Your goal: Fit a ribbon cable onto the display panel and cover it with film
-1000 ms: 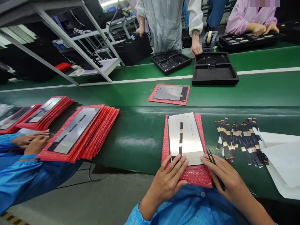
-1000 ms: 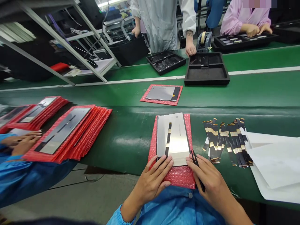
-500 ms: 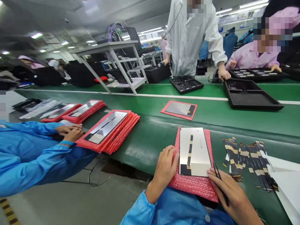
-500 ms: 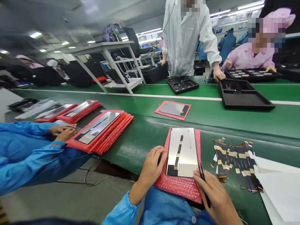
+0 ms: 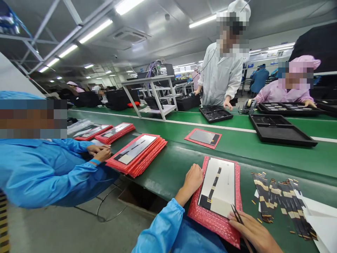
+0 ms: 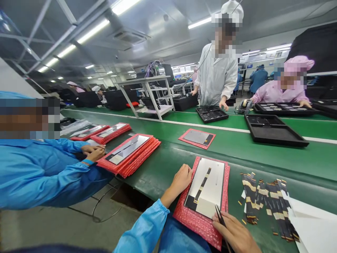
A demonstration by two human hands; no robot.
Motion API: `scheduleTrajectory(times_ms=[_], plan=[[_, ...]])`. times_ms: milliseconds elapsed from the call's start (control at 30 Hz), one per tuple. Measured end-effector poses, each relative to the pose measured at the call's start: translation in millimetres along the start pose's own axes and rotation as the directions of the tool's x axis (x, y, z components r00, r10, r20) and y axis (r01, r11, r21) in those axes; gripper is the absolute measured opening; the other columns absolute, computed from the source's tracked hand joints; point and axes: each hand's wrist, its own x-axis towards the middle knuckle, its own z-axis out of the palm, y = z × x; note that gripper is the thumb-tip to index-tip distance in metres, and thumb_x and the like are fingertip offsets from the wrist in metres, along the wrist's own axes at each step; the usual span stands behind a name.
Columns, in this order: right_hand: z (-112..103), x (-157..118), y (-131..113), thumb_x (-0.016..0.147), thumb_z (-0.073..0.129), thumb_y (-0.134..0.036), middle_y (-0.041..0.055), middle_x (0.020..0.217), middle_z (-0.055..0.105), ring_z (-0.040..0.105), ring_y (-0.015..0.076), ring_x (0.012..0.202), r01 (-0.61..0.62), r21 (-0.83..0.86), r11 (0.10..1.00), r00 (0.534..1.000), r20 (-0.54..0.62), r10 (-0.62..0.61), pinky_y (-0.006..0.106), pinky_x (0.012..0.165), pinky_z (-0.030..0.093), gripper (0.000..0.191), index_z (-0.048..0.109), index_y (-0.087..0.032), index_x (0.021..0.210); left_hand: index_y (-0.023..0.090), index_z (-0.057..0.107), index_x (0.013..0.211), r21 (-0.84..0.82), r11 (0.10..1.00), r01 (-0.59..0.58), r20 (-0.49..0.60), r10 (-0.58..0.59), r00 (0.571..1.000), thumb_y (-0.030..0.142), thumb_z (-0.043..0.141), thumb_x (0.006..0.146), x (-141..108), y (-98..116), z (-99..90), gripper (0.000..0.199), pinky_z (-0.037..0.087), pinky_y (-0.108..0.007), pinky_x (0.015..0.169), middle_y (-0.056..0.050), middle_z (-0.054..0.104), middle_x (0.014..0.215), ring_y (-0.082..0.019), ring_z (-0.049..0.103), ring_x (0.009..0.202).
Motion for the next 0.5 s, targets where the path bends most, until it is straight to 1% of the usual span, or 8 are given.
scheduleTrajectory(times_ms=[67,100,133,200,233,333,433,500], plan=[[-2.3,2.5,-0.8,0.092,0.051,-0.031,-0.0064,0.124,0.073,0.078,0.0243,0.103,0.072,-0.05,0.996,0.996,0.062,-0.069,0.025,0.087,0.061,0.049,0.052,-0.035,0.141,0.033,0.057,0.122,0.057,0.997,-0.059,0.094,0.053,0.994,0.036,0.024,0.105,-1.5,-3.3,9.8,0.037,0.049,-0.035,0.078,-0.007,0.071,0.092,-0.015,0.066,0.09],[-2.6,3.0,-0.5,0.096,0.047,-0.033,-0.0061,0.126,0.071,0.078,0.0225,0.104,0.111,-0.074,0.991,0.99,0.094,-0.104,0.025,0.088,0.061,0.047,0.049,-0.033,0.143,0.037,0.049,0.133,0.07,0.99,-0.12,0.139,0.11,0.984,0.035,0.017,0.106,-2.5,-5.5,15.3,0.042,0.046,-0.038,0.084,-0.008,0.071,0.098,-0.016,0.065,0.096],[-2.2,3.2,0.1,0.098,0.045,-0.035,-0.0064,0.126,0.071,0.079,0.0209,0.102,0.119,-0.089,0.989,0.99,0.085,-0.111,0.024,0.088,0.06,0.045,0.049,-0.032,0.143,0.039,0.038,0.142,0.065,0.979,-0.193,0.178,0.179,0.968,0.035,0.012,0.105,-3.5,-7.8,21.1,0.045,0.044,-0.04,0.088,-0.008,0.071,0.103,-0.017,0.065,0.101],[0.1,3.8,1.8,0.1,0.044,-0.039,-0.0073,0.124,0.072,0.08,0.0192,0.099,0.109,-0.11,0.988,0.993,0.058,-0.103,0.023,0.086,0.061,0.045,0.047,-0.032,0.144,0.04,0.02,0.15,-0.006,0.953,-0.302,0.232,0.295,0.927,0.038,0.007,0.104,-4.4,-12.6,32.1,0.048,0.04,-0.044,0.091,-0.009,0.07,0.111,-0.019,0.064,0.107],[1.8,4.3,2.6,0.1,0.045,-0.041,-0.0074,0.121,0.073,0.081,0.019,0.096,0.106,-0.116,0.988,0.994,0.042,-0.102,0.023,0.084,0.061,0.046,0.045,-0.032,0.145,0.039,0.015,0.151,-0.069,0.95,-0.306,0.259,0.313,0.914,0.041,0.006,0.103,-3.9,-15.0,36.8,0.049,0.04,-0.046,0.091,-0.009,0.069,0.115,-0.02,0.063,0.109],[6.7,7.0,4.3,0.099,0.048,-0.045,-0.0078,0.11,0.079,0.083,0.019,0.085,0.118,-0.119,0.986,0.993,-0.016,-0.12,0.021,0.077,0.064,0.052,0.039,-0.033,0.148,0.035,0.008,0.153,-0.235,0.957,-0.173,0.364,0.251,0.897,0.046,-0.003,0.1,1.9,-21.3,45.9,0.055,0.042,-0.045,0.087,-0.011,0.067,0.123,-0.02,0.064,0.108],[8.6,9.1,5.7,0.1,0.045,-0.047,-0.0085,0.102,0.081,0.083,0.0187,0.078,0.131,-0.128,0.983,0.99,-0.028,-0.136,0.019,0.07,0.065,0.054,0.032,-0.034,0.15,0.031,0.007,0.154,-0.308,0.947,-0.094,0.4,0.219,0.89,0.05,-0.014,0.097,11.8,-26.1,47.9,0.064,0.047,-0.043,0.082,-0.012,0.068,0.122,-0.019,0.067,0.104],[8.4,8.9,7.0,0.1,0.043,-0.048,-0.0086,0.102,0.081,0.083,0.0195,0.079,0.133,-0.133,0.982,0.991,-0.007,-0.136,0.02,0.068,0.066,0.053,0.033,-0.035,0.15,0.029,0.005,0.155,-0.43,0.903,-0.018,0.43,0.222,0.875,0.056,-0.016,0.094,17.9,-27.3,46.6,0.069,0.05,-0.043,0.079,-0.012,0.067,0.124,-0.019,0.069,0.102]])
